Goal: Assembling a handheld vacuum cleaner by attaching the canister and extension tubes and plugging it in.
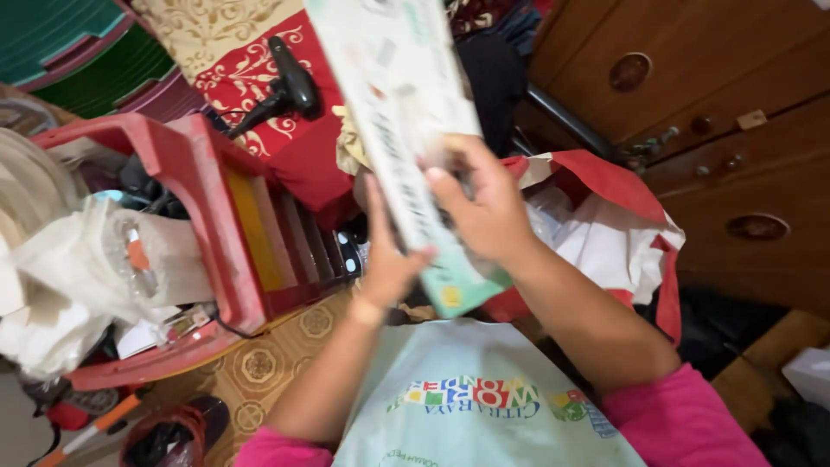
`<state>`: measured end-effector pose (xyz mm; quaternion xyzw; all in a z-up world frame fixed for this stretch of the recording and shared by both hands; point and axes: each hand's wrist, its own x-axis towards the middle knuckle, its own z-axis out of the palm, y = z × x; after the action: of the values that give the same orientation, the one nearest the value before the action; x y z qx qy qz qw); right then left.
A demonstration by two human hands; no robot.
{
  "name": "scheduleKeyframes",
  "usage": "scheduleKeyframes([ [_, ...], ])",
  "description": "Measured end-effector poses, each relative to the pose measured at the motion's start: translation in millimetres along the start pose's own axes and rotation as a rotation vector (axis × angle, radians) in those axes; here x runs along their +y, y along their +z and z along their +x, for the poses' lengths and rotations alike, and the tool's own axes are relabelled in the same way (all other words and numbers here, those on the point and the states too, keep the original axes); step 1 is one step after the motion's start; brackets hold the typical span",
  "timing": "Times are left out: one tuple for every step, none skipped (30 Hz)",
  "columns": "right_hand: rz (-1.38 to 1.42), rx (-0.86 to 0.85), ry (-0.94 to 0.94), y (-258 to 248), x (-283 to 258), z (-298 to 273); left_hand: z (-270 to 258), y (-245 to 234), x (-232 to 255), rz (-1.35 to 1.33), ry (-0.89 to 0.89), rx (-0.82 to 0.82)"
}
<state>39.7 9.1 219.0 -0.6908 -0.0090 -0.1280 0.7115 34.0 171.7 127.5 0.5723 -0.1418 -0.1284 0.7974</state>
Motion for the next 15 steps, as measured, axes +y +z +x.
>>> scheduleKeyframes([
  [-0.076,-0.063,-0.083,6,1,5,3,-21,3,-0.007,-0.001,0.028],
  [-0.152,-0.125,-0.167,11,2,9,7,-43,5,-0.014,-0.001,0.056],
  [-0.149,-0.128,-0.171,13,8,8,9,-56,15,-0.011,0.003,0.058],
  [-0.235,-0.136,-0.240,15,15,7,11,-69,25,-0.205,-0.043,0.024],
  [-0.321,-0.143,-0.307,17,23,5,13,-82,35,-0.399,-0.092,-0.010],
  [-0.317,-0.144,-0.308,15,43,-4,17,-101,25,-0.396,-0.090,-0.008],
  [-0.303,-0.147,-0.203,14,64,-13,19,-121,15,-0.396,-0.161,0.084],
  [-0.288,-0.152,-0.097,12,84,-23,22,-140,5,-0.395,-0.231,0.178],
  [-0.287,-0.151,-0.096,5,108,-34,30,-145,12,-0.393,-0.232,0.178],
  [-0.228,-0.168,0.056,-2,132,-46,40,-151,19,-0.215,-0.196,0.215],
  [-0.169,-0.184,0.210,-11,155,-59,49,-154,26,-0.040,-0.160,0.248],
  [-0.169,-0.180,0.213,-22,167,-71,59,-162,23,-0.040,-0.164,0.246],
  [-0.167,-0.180,0.297,-34,178,-82,69,-170,19,0.018,-0.246,0.297],
  [-0.164,-0.180,0.380,-46,189,-93,80,-178,16,0.076,-0.328,0.347],
  [-0.164,-0.168,0.380,-60,193,-102,91,-186,14,0.078,-0.331,0.335],
])
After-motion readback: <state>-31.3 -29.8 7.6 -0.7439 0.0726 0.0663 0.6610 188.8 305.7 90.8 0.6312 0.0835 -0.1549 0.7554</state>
